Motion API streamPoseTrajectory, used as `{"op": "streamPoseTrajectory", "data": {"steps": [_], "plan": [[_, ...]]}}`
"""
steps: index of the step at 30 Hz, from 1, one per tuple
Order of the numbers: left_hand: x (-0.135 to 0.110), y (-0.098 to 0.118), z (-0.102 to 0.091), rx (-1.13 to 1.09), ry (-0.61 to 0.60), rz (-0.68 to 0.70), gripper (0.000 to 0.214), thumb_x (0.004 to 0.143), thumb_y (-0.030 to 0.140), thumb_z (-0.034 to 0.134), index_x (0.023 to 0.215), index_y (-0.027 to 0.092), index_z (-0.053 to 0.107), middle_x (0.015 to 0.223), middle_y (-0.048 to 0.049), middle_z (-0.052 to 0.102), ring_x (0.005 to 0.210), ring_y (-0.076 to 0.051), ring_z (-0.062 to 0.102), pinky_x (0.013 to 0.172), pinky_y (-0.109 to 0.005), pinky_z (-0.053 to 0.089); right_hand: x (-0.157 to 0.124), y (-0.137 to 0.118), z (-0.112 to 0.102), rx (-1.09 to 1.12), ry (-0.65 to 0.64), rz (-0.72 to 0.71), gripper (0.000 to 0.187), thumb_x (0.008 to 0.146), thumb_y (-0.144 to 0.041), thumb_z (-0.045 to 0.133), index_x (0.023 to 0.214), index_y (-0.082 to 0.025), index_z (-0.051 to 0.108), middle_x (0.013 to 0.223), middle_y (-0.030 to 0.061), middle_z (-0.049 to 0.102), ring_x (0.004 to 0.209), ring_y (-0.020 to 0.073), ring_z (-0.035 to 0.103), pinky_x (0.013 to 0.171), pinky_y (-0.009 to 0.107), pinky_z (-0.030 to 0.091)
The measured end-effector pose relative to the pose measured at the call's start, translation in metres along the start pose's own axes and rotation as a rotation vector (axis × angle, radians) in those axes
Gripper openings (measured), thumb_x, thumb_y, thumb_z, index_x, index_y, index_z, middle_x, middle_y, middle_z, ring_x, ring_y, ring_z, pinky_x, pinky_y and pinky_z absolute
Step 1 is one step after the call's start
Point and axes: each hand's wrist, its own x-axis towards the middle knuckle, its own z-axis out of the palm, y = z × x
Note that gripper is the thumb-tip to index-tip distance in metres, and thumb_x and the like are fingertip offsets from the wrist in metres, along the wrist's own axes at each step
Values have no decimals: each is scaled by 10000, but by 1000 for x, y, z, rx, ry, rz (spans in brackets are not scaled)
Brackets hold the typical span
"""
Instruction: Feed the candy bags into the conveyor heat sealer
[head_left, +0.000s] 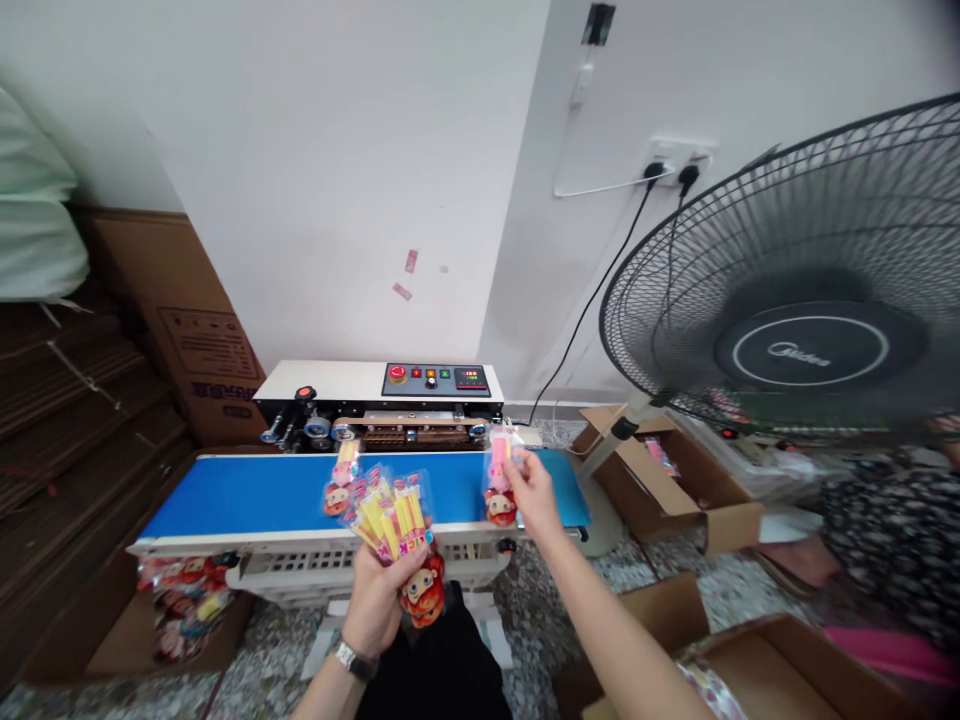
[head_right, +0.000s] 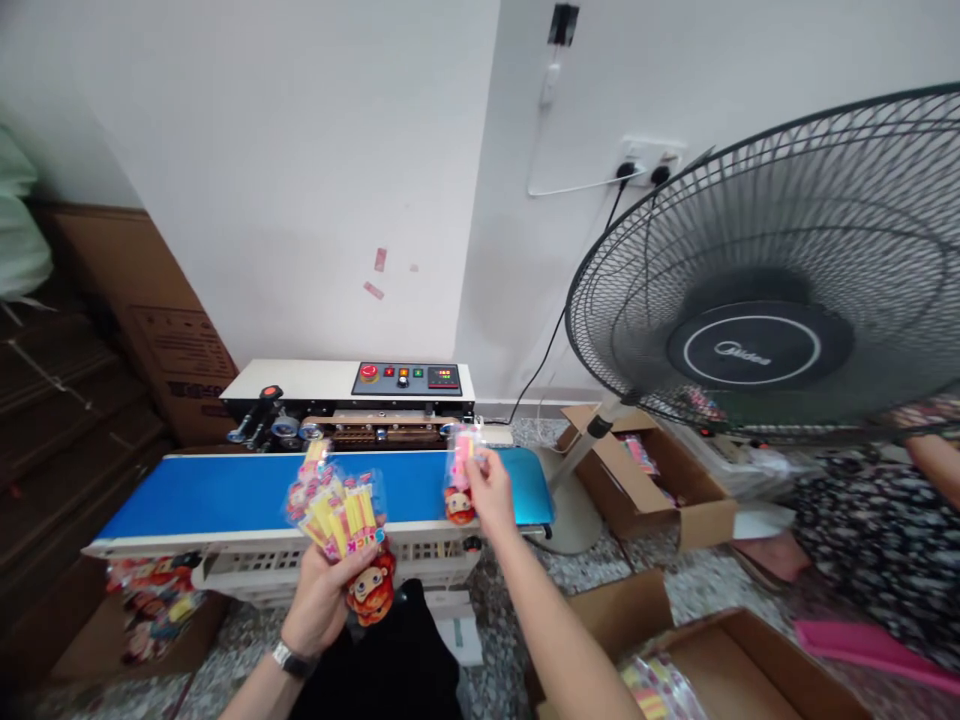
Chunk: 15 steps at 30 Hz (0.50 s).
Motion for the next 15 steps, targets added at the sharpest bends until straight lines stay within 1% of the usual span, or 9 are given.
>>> {"op": "streamPoseTrajectory", "data": {"steps": [1, 3, 5, 7, 10, 12, 13, 14, 15], "plan": [[0, 0, -2, 1, 5, -4, 423, 576, 158, 760, 980, 119, 643, 929, -116, 707, 816, -236, 659, 749, -331, 510, 12, 7, -10, -136, 41, 4, 376, 749, -478, 502, 972, -176, 525, 680, 10, 625, 575, 168, 585, 509, 255, 447], [0, -1, -3, 2, 3, -15, 471, 569, 165, 765, 1018, 123, 629, 943, -120, 703, 852, -251, 653, 772, -350, 505, 34, 21, -24, -400, 58, 23, 342, 753, -428, 473, 961, -167, 551, 641, 10, 624, 573, 177, 590, 514, 256, 436], [-1, -2, -3, 11, -4, -26, 500, 559, 171, 771, 1033, 121, 621, 935, -124, 704, 853, -259, 653, 773, -362, 505, 49, 30, -28, -530, 42, 35, 300, 754, -369, 458, 942, -166, 575, 626, 11, 624, 584, 182, 596, 534, 258, 432], [-1, -2, -1, 24, 4, -27, 490, 545, 176, 778, 1008, 115, 630, 917, -126, 706, 818, -254, 658, 752, -358, 509, 58, 32, -23, -549, 11, 31, 267, 749, -323, 466, 926, -167, 592, 629, 13, 627, 606, 185, 602, 568, 265, 436], [-1, -3, 2, 39, 21, -16, 433, 531, 180, 784, 937, 117, 649, 892, -115, 710, 766, -237, 661, 719, -337, 514, 60, 24, -5, -580, -40, 12, 253, 725, -266, 514, 941, -171, 604, 681, 31, 641, 692, 199, 611, 653, 284, 441], [0, -4, 2, 48, 15, -5, 408, 534, 180, 781, 917, 122, 652, 891, -107, 711, 761, -229, 659, 715, -329, 513, 51, 14, 7, -577, -66, -43, 302, 721, -258, 545, 1010, -180, 585, 819, 55, 652, 793, 202, 603, 722, 292, 435], [1, -4, 2, 50, 10, 5, 406, 538, 178, 779, 920, 124, 650, 896, -105, 710, 766, -226, 658, 720, -328, 512, 43, 8, 13, -541, -106, -87, 316, 736, -273, 548, 1040, -187, 568, 888, 61, 645, 828, 195, 594, 741, 288, 433], [2, -5, 2, 49, 7, 16, 408, 542, 176, 777, 925, 124, 648, 900, -103, 710, 771, -225, 657, 727, -329, 511, 32, 2, 18, -476, -177, -130, 316, 760, -298, 538, 1058, -195, 552, 928, 58, 634, 840, 183, 588, 744, 279, 436], [3, -5, 2, 47, 5, 26, 408, 546, 175, 775, 929, 123, 645, 899, -103, 709, 772, -225, 657, 731, -332, 510, 19, -5, 23, -389, -275, -170, 306, 785, -328, 524, 1063, -201, 542, 941, 51, 625, 832, 169, 584, 731, 266, 442]]}}
